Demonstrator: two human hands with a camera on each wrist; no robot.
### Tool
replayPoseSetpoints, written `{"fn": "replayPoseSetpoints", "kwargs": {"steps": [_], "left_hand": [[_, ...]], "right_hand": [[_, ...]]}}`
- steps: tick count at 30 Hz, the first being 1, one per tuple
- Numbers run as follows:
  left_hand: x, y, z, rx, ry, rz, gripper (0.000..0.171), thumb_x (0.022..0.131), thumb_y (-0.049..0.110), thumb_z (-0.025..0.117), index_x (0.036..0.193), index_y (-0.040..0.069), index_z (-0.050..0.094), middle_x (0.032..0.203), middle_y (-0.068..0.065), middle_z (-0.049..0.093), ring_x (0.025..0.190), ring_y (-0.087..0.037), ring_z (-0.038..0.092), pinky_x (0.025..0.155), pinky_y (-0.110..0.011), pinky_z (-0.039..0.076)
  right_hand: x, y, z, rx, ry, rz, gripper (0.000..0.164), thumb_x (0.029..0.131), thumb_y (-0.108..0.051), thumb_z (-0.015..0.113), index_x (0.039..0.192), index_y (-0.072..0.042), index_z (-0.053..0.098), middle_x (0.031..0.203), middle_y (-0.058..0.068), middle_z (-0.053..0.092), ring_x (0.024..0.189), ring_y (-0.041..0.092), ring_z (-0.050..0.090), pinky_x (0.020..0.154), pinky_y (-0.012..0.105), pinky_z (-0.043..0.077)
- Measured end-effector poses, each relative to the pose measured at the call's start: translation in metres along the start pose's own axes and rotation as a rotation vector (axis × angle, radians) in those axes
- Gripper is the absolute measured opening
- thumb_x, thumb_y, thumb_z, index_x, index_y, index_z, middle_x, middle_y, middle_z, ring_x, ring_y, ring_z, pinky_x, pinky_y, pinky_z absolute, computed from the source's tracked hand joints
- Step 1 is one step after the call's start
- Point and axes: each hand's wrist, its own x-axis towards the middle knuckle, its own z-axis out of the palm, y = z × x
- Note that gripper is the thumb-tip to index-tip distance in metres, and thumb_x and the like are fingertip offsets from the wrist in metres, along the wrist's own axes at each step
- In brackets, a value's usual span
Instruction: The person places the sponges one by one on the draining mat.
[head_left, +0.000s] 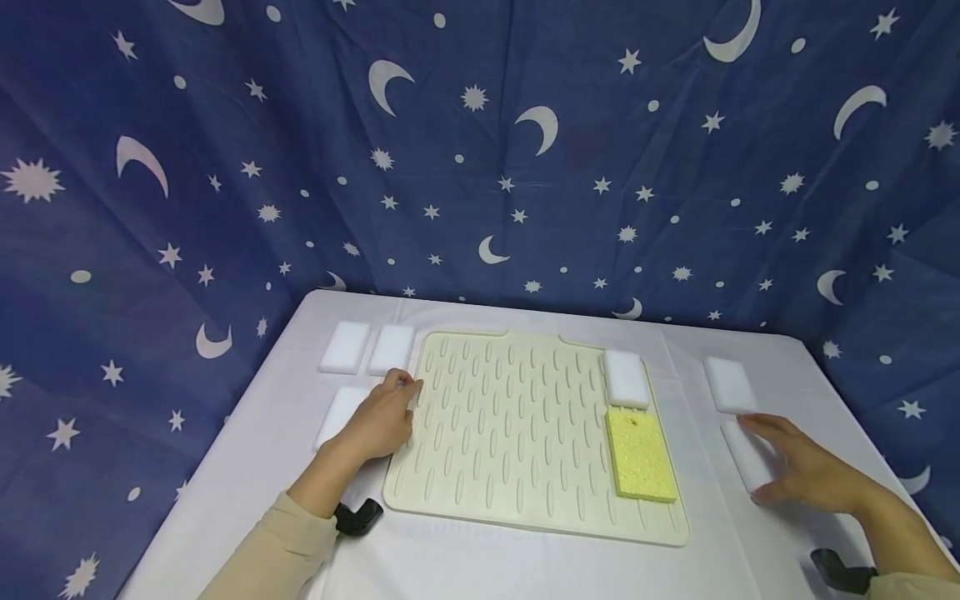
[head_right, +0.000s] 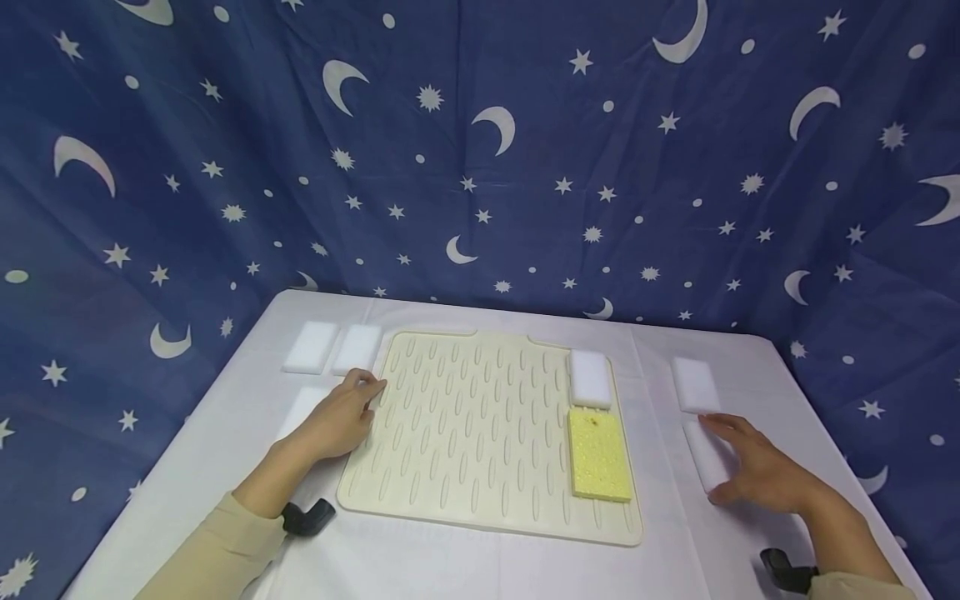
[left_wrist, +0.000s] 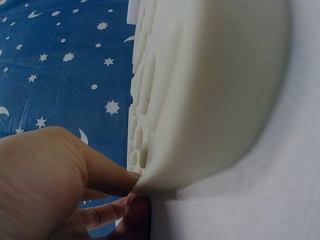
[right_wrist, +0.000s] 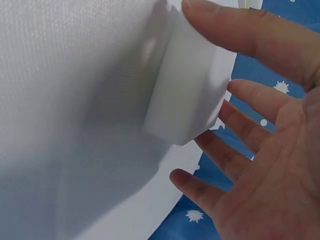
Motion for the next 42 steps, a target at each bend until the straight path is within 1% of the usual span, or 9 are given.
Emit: {"fn": "replayPoseSetpoints", "kwargs": {"steps": [4, 10, 20, 26, 31, 33, 40, 42], "left_hand": [[0.001, -0.001, 0.000, 0.008, 0.005, 0.005, 0.054, 0.096, 0.001, 0.057, 0.149, -0.003, 0.052, 0.150, -0.020, 0.046, 0.116, -0.034, 0.059, 0.098, -0.048, 0.052], [0.002, -0.001, 0.000, 0.000, 0.005, -0.001, 0.053, 0.096, 0.000, 0.057, 0.149, -0.004, 0.052, 0.149, -0.019, 0.046, 0.113, -0.032, 0.059, 0.097, -0.047, 0.053], [0.002, -0.002, 0.000, -0.004, 0.008, -0.010, 0.053, 0.096, 0.001, 0.058, 0.148, -0.004, 0.052, 0.148, -0.019, 0.047, 0.112, -0.031, 0.059, 0.096, -0.047, 0.053], [0.002, -0.001, -0.001, -0.007, 0.008, -0.007, 0.053, 0.096, 0.000, 0.058, 0.148, -0.005, 0.052, 0.148, -0.019, 0.048, 0.112, -0.031, 0.059, 0.096, -0.048, 0.053], [0.001, -0.001, 0.000, -0.007, 0.006, -0.009, 0.053, 0.096, 0.001, 0.057, 0.149, -0.004, 0.052, 0.148, -0.019, 0.047, 0.114, -0.031, 0.059, 0.098, -0.048, 0.052], [0.001, -0.002, 0.002, -0.009, 0.005, -0.008, 0.053, 0.096, 0.001, 0.057, 0.149, -0.004, 0.052, 0.148, -0.019, 0.047, 0.115, -0.032, 0.059, 0.098, -0.048, 0.052], [0.000, -0.001, 0.002, -0.016, 0.009, -0.001, 0.053, 0.096, 0.000, 0.058, 0.148, -0.005, 0.052, 0.148, -0.020, 0.047, 0.115, -0.032, 0.059, 0.099, -0.048, 0.052], [0.000, -0.001, 0.002, -0.014, 0.010, -0.001, 0.053, 0.096, 0.000, 0.058, 0.148, -0.005, 0.052, 0.148, -0.019, 0.047, 0.114, -0.031, 0.059, 0.098, -0.048, 0.052]], "right_hand": [[0.002, -0.001, -0.002, -0.019, 0.014, 0.005, 0.124, 0.061, -0.034, 0.095, 0.158, 0.006, 0.030, 0.156, 0.036, 0.023, 0.136, 0.060, 0.029, 0.101, 0.083, 0.031], [0.003, -0.006, -0.004, -0.030, 0.030, -0.003, 0.123, 0.061, -0.036, 0.096, 0.158, 0.004, 0.031, 0.156, 0.036, 0.023, 0.137, 0.060, 0.027, 0.101, 0.084, 0.029], [0.006, -0.021, -0.008, -0.068, 0.044, -0.027, 0.120, 0.064, -0.040, 0.095, 0.157, 0.002, 0.033, 0.156, 0.035, 0.025, 0.135, 0.057, 0.029, 0.100, 0.083, 0.031], [0.007, -0.031, -0.009, -0.095, 0.055, -0.039, 0.120, 0.064, -0.044, 0.095, 0.157, 0.002, 0.034, 0.155, 0.035, 0.027, 0.133, 0.055, 0.033, 0.100, 0.081, 0.035], [0.008, -0.042, -0.010, -0.084, 0.052, -0.040, 0.122, 0.064, -0.049, 0.095, 0.157, 0.001, 0.035, 0.156, 0.034, 0.028, 0.134, 0.054, 0.034, 0.101, 0.081, 0.036], [0.009, -0.045, -0.010, -0.084, 0.051, -0.049, 0.121, 0.064, -0.049, 0.095, 0.157, 0.000, 0.036, 0.156, 0.033, 0.028, 0.134, 0.054, 0.034, 0.101, 0.080, 0.036], [0.014, -0.059, -0.014, -0.090, 0.090, -0.151, 0.116, 0.066, -0.047, 0.096, 0.155, 0.001, 0.040, 0.153, 0.030, 0.035, 0.134, 0.052, 0.036, 0.102, 0.076, 0.037], [0.016, -0.064, -0.015, -0.096, 0.098, -0.165, 0.115, 0.065, -0.048, 0.096, 0.155, 0.001, 0.041, 0.153, 0.029, 0.037, 0.134, 0.051, 0.038, 0.102, 0.075, 0.038]]}}
